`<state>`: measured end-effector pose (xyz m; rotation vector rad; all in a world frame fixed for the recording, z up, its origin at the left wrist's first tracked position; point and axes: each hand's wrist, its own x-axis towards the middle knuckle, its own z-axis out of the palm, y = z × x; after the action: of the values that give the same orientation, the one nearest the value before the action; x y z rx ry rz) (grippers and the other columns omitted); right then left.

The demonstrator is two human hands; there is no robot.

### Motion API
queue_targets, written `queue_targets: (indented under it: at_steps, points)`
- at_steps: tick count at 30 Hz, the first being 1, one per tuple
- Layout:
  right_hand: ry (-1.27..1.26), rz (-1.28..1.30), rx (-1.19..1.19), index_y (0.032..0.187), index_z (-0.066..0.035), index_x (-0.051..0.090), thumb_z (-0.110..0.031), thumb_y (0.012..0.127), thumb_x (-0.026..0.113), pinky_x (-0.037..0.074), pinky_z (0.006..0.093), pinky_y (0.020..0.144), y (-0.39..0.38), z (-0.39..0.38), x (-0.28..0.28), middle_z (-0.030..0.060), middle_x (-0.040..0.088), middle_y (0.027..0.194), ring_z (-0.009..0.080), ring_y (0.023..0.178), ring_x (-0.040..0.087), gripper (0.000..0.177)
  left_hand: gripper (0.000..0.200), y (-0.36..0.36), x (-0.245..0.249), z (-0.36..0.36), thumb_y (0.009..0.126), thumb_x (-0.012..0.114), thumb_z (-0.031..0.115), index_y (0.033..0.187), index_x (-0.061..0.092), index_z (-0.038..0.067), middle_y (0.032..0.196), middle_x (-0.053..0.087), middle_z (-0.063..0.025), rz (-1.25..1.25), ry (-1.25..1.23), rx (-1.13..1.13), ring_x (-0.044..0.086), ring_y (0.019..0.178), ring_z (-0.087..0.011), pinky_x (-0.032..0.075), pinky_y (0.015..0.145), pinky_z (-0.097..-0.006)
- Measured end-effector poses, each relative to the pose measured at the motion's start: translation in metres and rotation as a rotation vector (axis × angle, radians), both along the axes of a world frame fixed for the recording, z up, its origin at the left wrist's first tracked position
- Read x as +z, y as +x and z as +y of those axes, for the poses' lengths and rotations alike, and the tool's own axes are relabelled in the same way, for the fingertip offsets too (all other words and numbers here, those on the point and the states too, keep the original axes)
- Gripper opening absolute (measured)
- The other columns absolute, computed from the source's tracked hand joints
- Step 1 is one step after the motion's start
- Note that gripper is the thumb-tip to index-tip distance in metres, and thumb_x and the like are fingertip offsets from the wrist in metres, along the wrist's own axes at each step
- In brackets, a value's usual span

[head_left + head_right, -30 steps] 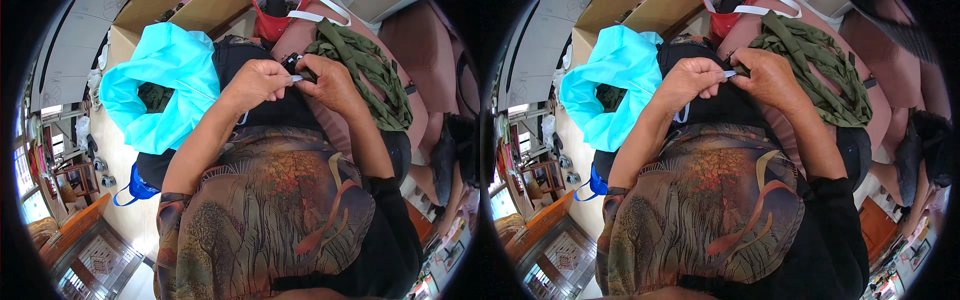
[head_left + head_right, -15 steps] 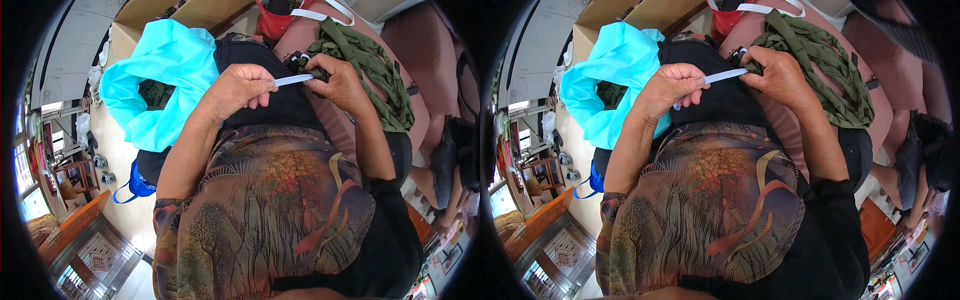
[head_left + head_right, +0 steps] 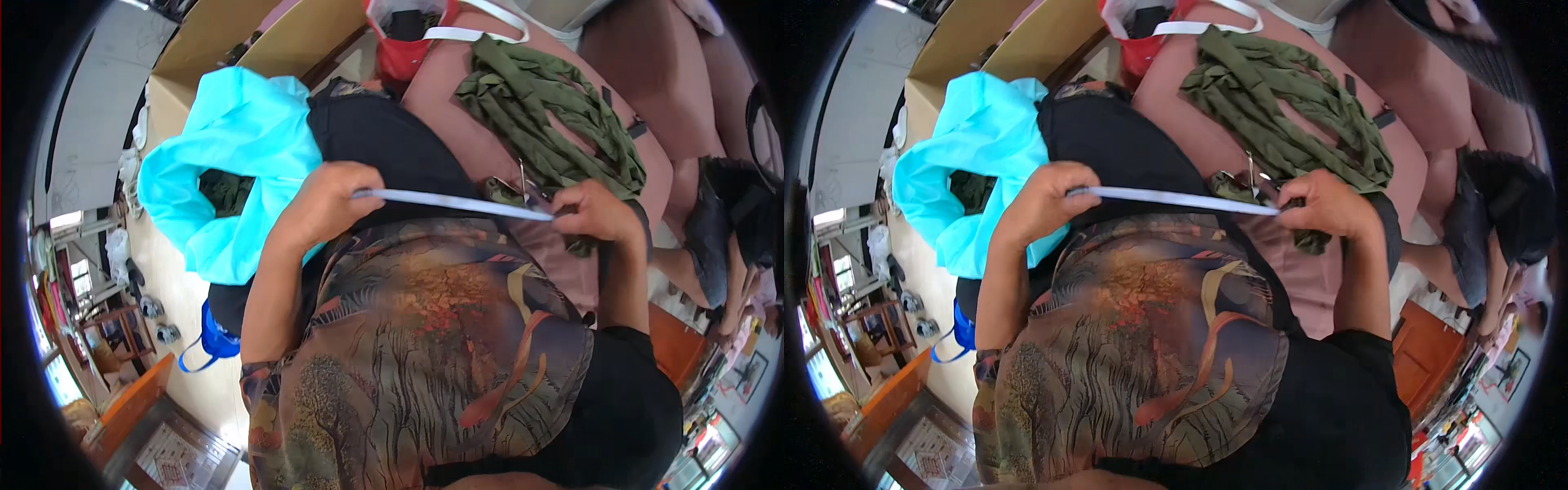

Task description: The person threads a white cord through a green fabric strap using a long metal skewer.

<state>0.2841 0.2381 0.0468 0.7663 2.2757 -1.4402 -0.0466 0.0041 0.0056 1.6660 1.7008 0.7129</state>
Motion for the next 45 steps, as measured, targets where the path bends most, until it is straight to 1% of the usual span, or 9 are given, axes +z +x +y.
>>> queue_targets:
  at_steps: [5, 8, 13, 21, 25, 27, 32, 40, 45]
  points:
    - [0.158, 0.017, 0.193, 0.084, -0.004, 0.069, -0.031, 0.082, 0.07, 0.048, 0.0355, 0.064, 0.005, -0.016, -0.037, 0.0137, 0.064, 0.072, 0.0278, 0.066, 0.062, 0.027, 0.016, 0.007, 0.003, -0.001, 0.073, 0.071, -0.002, 0.088, 0.065, 0.002, 0.073, 0.057, -0.011, 0.017, -0.035, 0.081, 0.056, 0.069, -0.0266, 0.045, 0.063, -0.0336]
    - [0.215, 0.369, -0.154, 0.087, -0.003, 0.069, -0.031, 0.089, 0.063, 0.05, 0.0336, 0.065, -0.026, -0.023, -0.056, 0.0108, 0.064, 0.07, 0.0214, 0.068, 0.063, 0.029, 0.02, 0.021, 0.031, 0.007, 0.068, 0.07, -0.002, 0.087, 0.067, 0.005, 0.072, 0.054, -0.0092, 0.186, 0.185, -0.009, 0.054, 0.067, -0.0279, 0.044, 0.063, -0.0378]
    - [-0.9, 0.541, -0.177, 0.115, 0.002, 0.061, -0.041, 0.101, 0.045, 0.047, 0.0296, 0.089, -0.123, -0.054, -0.051, 0.0084, 0.065, 0.109, 0.0152, 0.097, 0.061, 0.048, 0.011, 0.088, 0.067, 0.04, 0.071, 0.061, 0.014, 0.081, 0.064, 0.009, 0.073, 0.051, -0.0029, 0.388, 0.449, -0.393, 0.054, 0.081, -0.0235, 0.042, 0.076, -0.0375]
    - [-0.982, 0.634, -0.419, 0.095, 0.0, 0.065, -0.026, 0.097, 0.055, 0.047, 0.0208, 0.064, -0.116, -0.049, -0.054, 0.0035, 0.063, 0.081, 0.0078, 0.071, 0.057, 0.028, 0.016, 0.107, 0.065, 0.06, 0.075, 0.06, 0.012, 0.089, 0.066, 0.006, 0.098, 0.062, -0.0063, 0.414, 0.601, -0.467, 0.057, 0.103, -0.0245, 0.047, 0.086, -0.0337]
    - [-0.73, 0.674, -0.939, 0.092, -0.005, 0.062, -0.024, 0.097, 0.052, 0.028, 0.0197, 0.04, -0.065, -0.005, -0.056, -0.006, 0.045, 0.06, 0.0025, 0.047, 0.037, 0.022, 0.019, 0.097, 0.033, 0.093, 0.082, 0.062, 0.006, 0.1, 0.067, 0.005, 0.099, 0.066, -0.0082, 0.032, 0.621, -0.113, 0.065, 0.088, -0.0242, 0.053, 0.075, -0.0351]
    - [-0.39, 0.591, -1.072, 0.091, -0.008, 0.061, -0.025, 0.096, 0.051, 0.02, 0.0212, 0.037, -0.058, 0.006, -0.059, -0.0083, 0.037, 0.057, 0.0016, 0.042, 0.029, 0.021, 0.02, 0.095, 0.018, 0.121, 0.088, 0.058, 0.005, 0.106, 0.066, 0.003, 0.098, 0.068, -0.0086, -0.302, 0.028, 0.165, 0.066, 0.08, -0.0187, 0.054, 0.07, -0.0318]
    - [-0.359, 0.584, -1.098, 0.092, -0.007, 0.061, -0.034, 0.096, 0.051, 0.022, 0.0201, 0.04, -0.04, 0.007, -0.063, -0.0073, 0.038, 0.058, 0.0017, 0.045, 0.03, 0.029, 0.029, 0.103, -0.029, 0.185, 0.094, 0.061, 0.021, 0.11, 0.058, -0.002, 0.092, 0.066, -0.0112, -1.157, -0.42, 0.477, 0.064, 0.069, -0.0178, 0.055, 0.064, -0.0291]
    - [-0.531, 0.596, -0.969, 0.095, -0.007, 0.062, -0.03, 0.1, 0.052, 0.025, 0.0186, 0.043, -0.016, -0.001, -0.084, -0.0067, 0.041, 0.057, 0.0015, 0.047, 0.033, 0.026, 0.02, 0.13, -0.071, 0.235, 0.091, 0.067, 0.026, 0.09, 0.056, 0.008, 0.078, 0.064, -0.0059, -1.151, -0.457, 0.69, 0.06, 0.058, -0.0147, 0.051, 0.051, -0.0274]
    - [-0.482, 0.629, -0.84, 0.105, -0.004, 0.063, -0.026, 0.1, 0.051, 0.03, 0.0174, 0.046, -0.007, -0.003, -0.073, -0.0052, 0.048, 0.065, 0.0016, 0.053, 0.038, 0.025, 0.017, 0.115, -0.032, 0.222, 0.091, 0.065, 0.018, 0.101, 0.061, 0.006, 0.091, 0.067, -0.0092, -1.28, -0.122, 0.571, 0.064, 0.081, -0.0178, 0.052, 0.074, -0.0332]
